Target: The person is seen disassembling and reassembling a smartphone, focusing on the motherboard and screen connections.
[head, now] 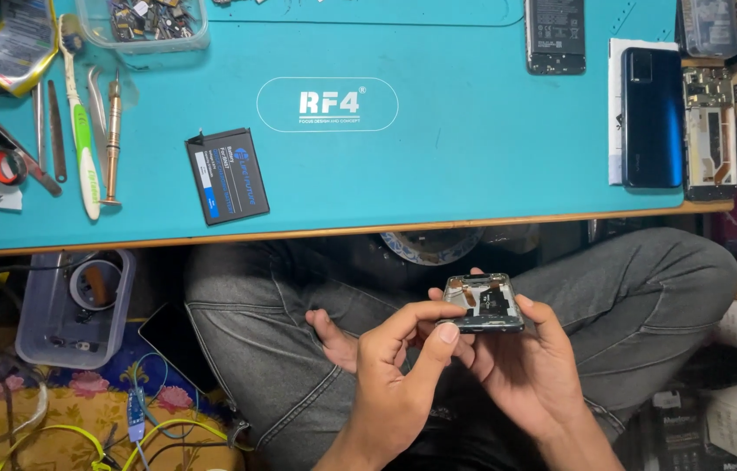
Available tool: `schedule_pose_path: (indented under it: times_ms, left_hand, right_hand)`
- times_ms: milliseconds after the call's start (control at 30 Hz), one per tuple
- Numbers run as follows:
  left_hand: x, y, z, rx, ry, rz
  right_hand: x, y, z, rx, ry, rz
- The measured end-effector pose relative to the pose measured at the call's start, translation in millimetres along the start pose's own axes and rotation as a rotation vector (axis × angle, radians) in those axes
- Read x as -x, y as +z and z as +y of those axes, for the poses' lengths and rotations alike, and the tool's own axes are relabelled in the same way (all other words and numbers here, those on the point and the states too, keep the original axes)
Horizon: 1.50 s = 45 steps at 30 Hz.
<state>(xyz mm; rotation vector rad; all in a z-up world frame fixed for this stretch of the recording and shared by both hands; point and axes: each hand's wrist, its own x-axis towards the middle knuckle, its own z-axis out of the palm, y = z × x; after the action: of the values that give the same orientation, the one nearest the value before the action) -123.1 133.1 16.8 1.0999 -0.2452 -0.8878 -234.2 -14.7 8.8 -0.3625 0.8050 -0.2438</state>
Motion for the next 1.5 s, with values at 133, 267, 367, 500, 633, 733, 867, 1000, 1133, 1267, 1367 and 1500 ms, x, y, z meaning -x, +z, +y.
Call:
schedule_pose_path:
  times_ms: [133,267,367,500,633,733,867,1000,1133,1267,1367,1500]
  left_hand:
    - [2.3,3.8,6.2,-0.032,0.093,0.007]
    - [5.8,6.2,14.5,-0.038,0.132,-0.004]
    - [8.7,6.7,22.4,-0.083,0.166,-0.009]
    - [18.8,2.6,8.8,0.014,0.194,-0.02]
    - [23.1,-14.3,-5.9,-0.379,0.013,0.064]
    - [27.3,-37.9,-24.5,-0.831,-0.019,-0.233]
    - [41.5,-54.0,-56.0,-0.997,-0.108,-0.51]
    - [38.7,-52.7,-52.4,-0.863,-0.06,-0.54]
    - [37.3,-48.8,-59.5,-0.953,-0.032,-0.568]
    - [18.2,-31.9,-34.1,-0.947,0.2,-0.261]
    - [-1.7,-25.1,-32.2,-1.105,0.389,0.054]
    - [-9.0,-25.6,-71.4,-1.28,0.305,-0.007]
  right_hand:
    - [2.1,1.3,0.2,-0.027,0.012,-0.022]
    - [6.3,8.4,-1.6,0.016,0.008,-0.057]
    - [10.8,19.7,-5.4,-0.031,0.019,-0.212]
    - [17.8,26.3,-11.0,0.013,-0.04,-0.272]
    - [24.5,29.0,-21.8,0.097,-0.121,-0.32]
    - [30.0,31.0,-28.3,0.144,-0.123,-0.33]
    - [28.3,41.3,-33.8,0.079,-0.125,-0.422]
    - [30.4,49.7,-39.8,0.094,-0.132,-0.393]
    - [30.4,58.6,-47.9,0.076,-0.092,-0.366]
    - [27.8,50.1,-50.2,-0.031,-0.089,-0.424]
    - [29.2,49.9,-52.8,0.002,-0.122,-0.396]
    - [28.7,51.7,-56.5,0.058,-0.158,-0.402]
